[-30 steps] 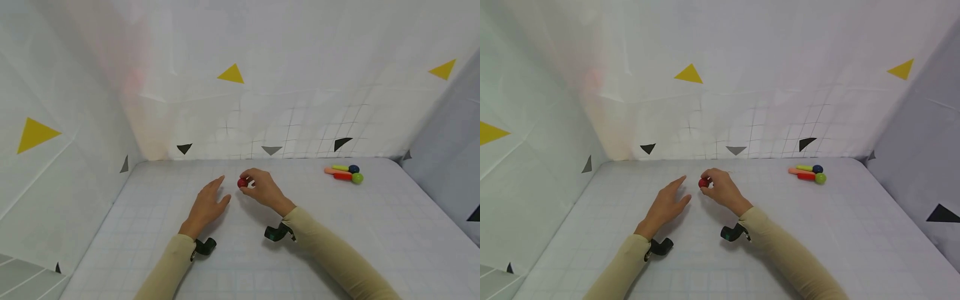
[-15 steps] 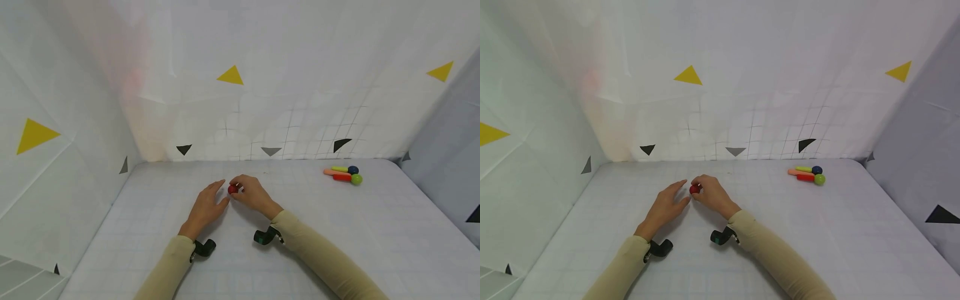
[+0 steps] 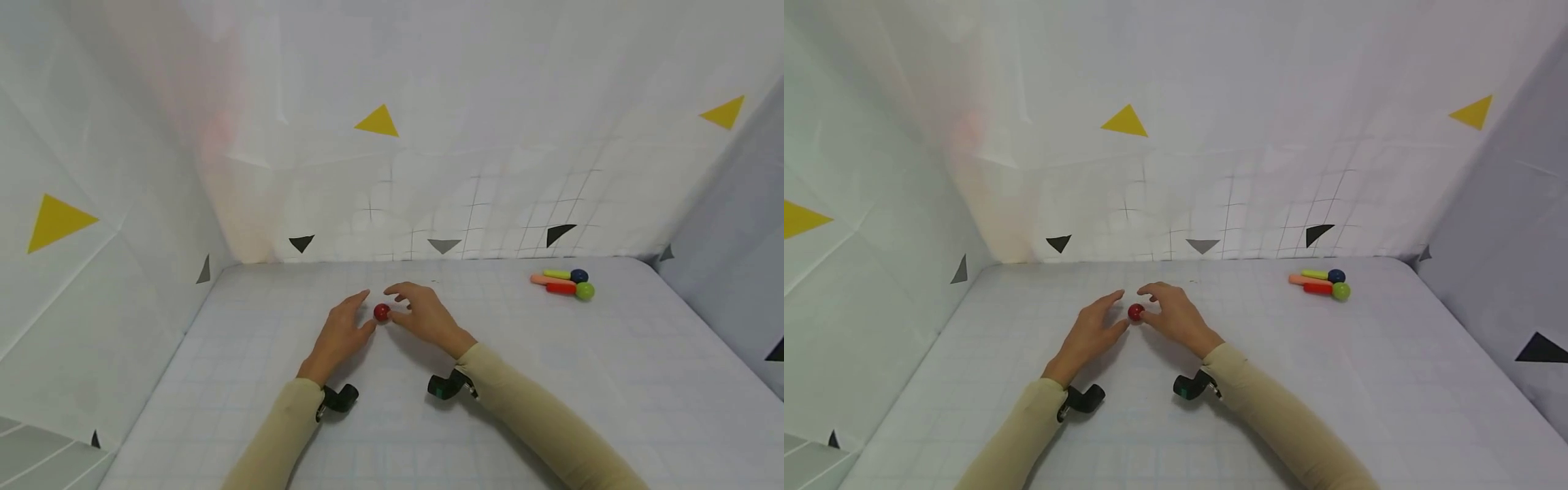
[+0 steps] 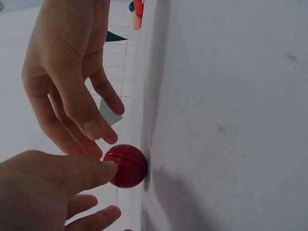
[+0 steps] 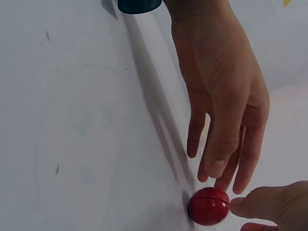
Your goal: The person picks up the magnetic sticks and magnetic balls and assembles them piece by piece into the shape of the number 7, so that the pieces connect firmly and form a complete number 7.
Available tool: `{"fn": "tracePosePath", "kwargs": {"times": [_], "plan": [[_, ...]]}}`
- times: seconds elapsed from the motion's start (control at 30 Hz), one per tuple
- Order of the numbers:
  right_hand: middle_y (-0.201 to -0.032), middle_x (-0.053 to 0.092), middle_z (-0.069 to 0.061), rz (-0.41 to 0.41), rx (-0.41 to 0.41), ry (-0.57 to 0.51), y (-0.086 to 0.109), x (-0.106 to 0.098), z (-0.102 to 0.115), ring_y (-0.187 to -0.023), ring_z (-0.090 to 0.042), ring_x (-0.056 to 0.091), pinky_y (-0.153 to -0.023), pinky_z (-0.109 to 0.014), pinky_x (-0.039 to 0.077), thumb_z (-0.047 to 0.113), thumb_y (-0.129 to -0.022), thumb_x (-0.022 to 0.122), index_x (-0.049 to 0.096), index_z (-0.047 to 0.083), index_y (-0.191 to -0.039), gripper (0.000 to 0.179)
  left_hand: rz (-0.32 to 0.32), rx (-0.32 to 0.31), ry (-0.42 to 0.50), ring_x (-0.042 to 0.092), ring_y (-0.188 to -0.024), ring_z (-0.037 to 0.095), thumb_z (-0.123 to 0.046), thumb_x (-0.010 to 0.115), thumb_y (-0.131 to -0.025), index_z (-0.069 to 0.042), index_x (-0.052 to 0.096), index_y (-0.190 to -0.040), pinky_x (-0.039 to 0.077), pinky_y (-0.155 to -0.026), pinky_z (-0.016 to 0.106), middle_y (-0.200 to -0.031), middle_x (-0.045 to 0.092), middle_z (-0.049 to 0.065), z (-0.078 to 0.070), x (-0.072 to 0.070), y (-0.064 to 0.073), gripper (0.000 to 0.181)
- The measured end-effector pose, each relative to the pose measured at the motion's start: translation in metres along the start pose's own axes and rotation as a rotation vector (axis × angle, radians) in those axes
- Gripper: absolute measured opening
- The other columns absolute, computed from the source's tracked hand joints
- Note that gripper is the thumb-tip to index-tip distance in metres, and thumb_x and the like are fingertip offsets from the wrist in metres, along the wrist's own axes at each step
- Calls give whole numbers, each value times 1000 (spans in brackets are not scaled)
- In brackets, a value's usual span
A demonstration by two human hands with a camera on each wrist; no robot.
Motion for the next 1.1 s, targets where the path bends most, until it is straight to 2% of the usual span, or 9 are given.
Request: {"fn": "tracePosePath", "kwargs": {"times": [0.13,0.3,0.5,0.6,0.9,1.1], "plan": [[-125,69,-9,-31,-15,4,9,-13,-6,-106,-30,69,-83,-42,58,7,-92,80,70,1,-126,37,21,38,-11,53,-135,34,-8,78,-94,-1,60,-144,40,-112,49,-143,59,18,-5,9,-8,53],[-122,70,-9,-43,3,6,19,-23,-18,-105,-30,70,-82,-44,59,9,-92,80,70,0,-124,34,35,25,-3,60,-124,29,-7,81,-92,-8,69,-137,47,-105,45,-134,67,12,-2,17,-13,46],[-121,71,-9,-58,28,0,24,-31,-27,-104,-29,70,-81,-43,59,10,-92,80,71,1,-123,33,-45,-55,60,64,-104,25,-6,81,-91,-9,69,-134,53,-94,41,-121,70,10,16,10,-12,45],[-121,71,-9,-65,28,-12,24,-35,-27,-104,-30,70,-81,-43,59,10,-93,80,71,0,-122,33,-86,-82,104,65,-101,25,-7,81,-91,-8,69,-132,54,-92,42,-116,71,9,25,5,-12,42],[-121,71,-10,-71,51,-30,26,-41,-33,-103,-30,71,-81,-45,59,11,-93,80,71,0,-121,31,-139,-86,203,68,-100,24,-7,84,-89,-9,72,-128,55,-90,40,-114,73,9,38,0,-7,40],[-121,71,-10,-92,63,-45,28,-50,-35,-102,-29,71,-82,-47,59,12,-93,80,72,0,-120,30,-135,-77,236,69,-100,24,-6,84,-89,-9,73,-128,55,-90,41,-114,73,9,42,-2,-7,41]]}}
Point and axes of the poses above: each hand's wrist, its own y-axis away from the middle knuckle, its own x-axis out of the palm, z = x × y, the point moved 9 cm from there along -y, towards the middle knuckle
